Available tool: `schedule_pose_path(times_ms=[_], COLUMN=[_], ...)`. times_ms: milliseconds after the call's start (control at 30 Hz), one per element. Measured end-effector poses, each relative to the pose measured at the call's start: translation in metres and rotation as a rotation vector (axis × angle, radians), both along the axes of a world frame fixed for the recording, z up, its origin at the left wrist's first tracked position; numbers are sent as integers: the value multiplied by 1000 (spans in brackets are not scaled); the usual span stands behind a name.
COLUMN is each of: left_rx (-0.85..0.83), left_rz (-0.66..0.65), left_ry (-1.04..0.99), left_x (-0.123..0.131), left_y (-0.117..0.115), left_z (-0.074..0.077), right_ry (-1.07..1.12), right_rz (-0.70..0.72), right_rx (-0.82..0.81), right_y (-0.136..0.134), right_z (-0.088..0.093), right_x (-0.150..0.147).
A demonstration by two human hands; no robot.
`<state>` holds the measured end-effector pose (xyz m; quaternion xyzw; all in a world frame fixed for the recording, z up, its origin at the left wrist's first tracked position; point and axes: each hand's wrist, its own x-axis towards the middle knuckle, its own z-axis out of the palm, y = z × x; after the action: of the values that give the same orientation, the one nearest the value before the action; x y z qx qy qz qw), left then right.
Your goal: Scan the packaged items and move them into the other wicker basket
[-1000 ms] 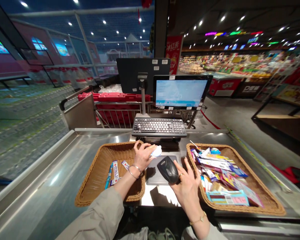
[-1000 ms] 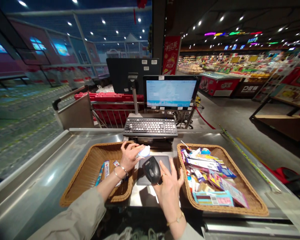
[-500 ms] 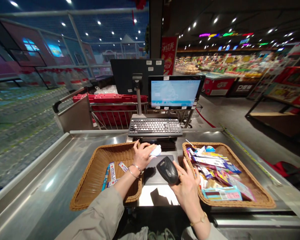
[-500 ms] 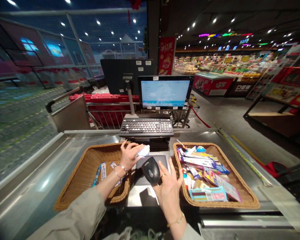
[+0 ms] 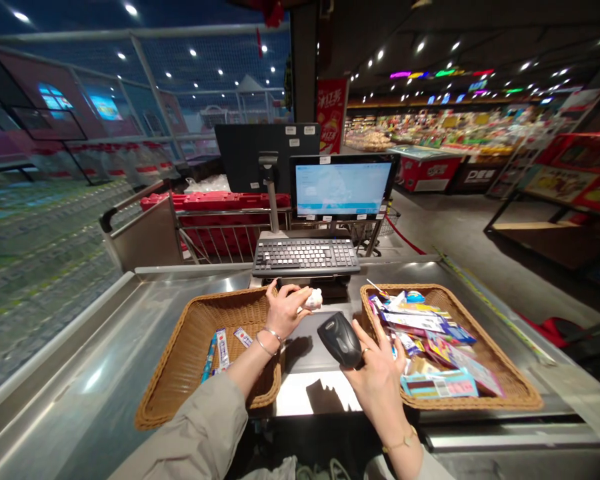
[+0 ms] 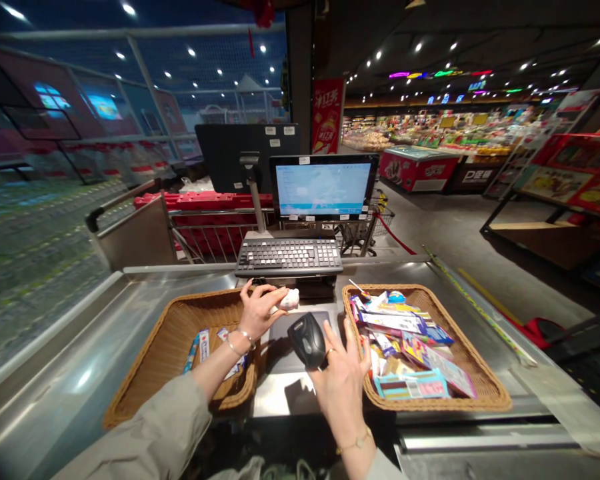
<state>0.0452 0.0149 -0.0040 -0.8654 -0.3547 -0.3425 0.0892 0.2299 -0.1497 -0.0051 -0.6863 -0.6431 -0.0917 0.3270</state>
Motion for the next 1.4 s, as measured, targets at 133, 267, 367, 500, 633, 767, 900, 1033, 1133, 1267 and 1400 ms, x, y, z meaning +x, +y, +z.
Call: schedule_pose_path(times_ms=[133, 267, 367, 500, 633, 767, 900, 1033, 1133, 1267, 1400], left_rx=[2, -6, -7, -5, -29, -33, -24, -34, -46, -56, -95], left_rz=[-56, -107, -137, -183, -233, -268, -307, -358, -392, -433, -477], left_ry=[-12, -20, -18, -16, -24, -20, -20, -45, -49, -27, -18], left_x=[13, 32, 49, 72, 94, 113, 132, 149, 161, 173, 182], left_y=[2, 2, 1, -1, -4, -8, -12, -19, -25, -33, -42], left_z=[4, 7, 9, 10, 10, 10, 7, 3, 0, -4, -8], right_ry=[7, -6, -1, 14, 34, 41, 39, 36, 32, 46, 69], right_rz=[-89, -164, -210, -277, -339, -399, -457, -512, -558, -613, -655], right_rx=[41, 62, 56, 56, 39, 40, 49, 65, 80, 89, 79], right_y=[-3, -9, -15, -22, -30, -38, -45, -54, -62, -72, -82], right_z=[-1, -2, -4, -6, -7, -8, -10, -12, -14, -18, -22], right_x=[10, 23, 33, 44, 56, 67, 77, 88, 97, 108, 115])
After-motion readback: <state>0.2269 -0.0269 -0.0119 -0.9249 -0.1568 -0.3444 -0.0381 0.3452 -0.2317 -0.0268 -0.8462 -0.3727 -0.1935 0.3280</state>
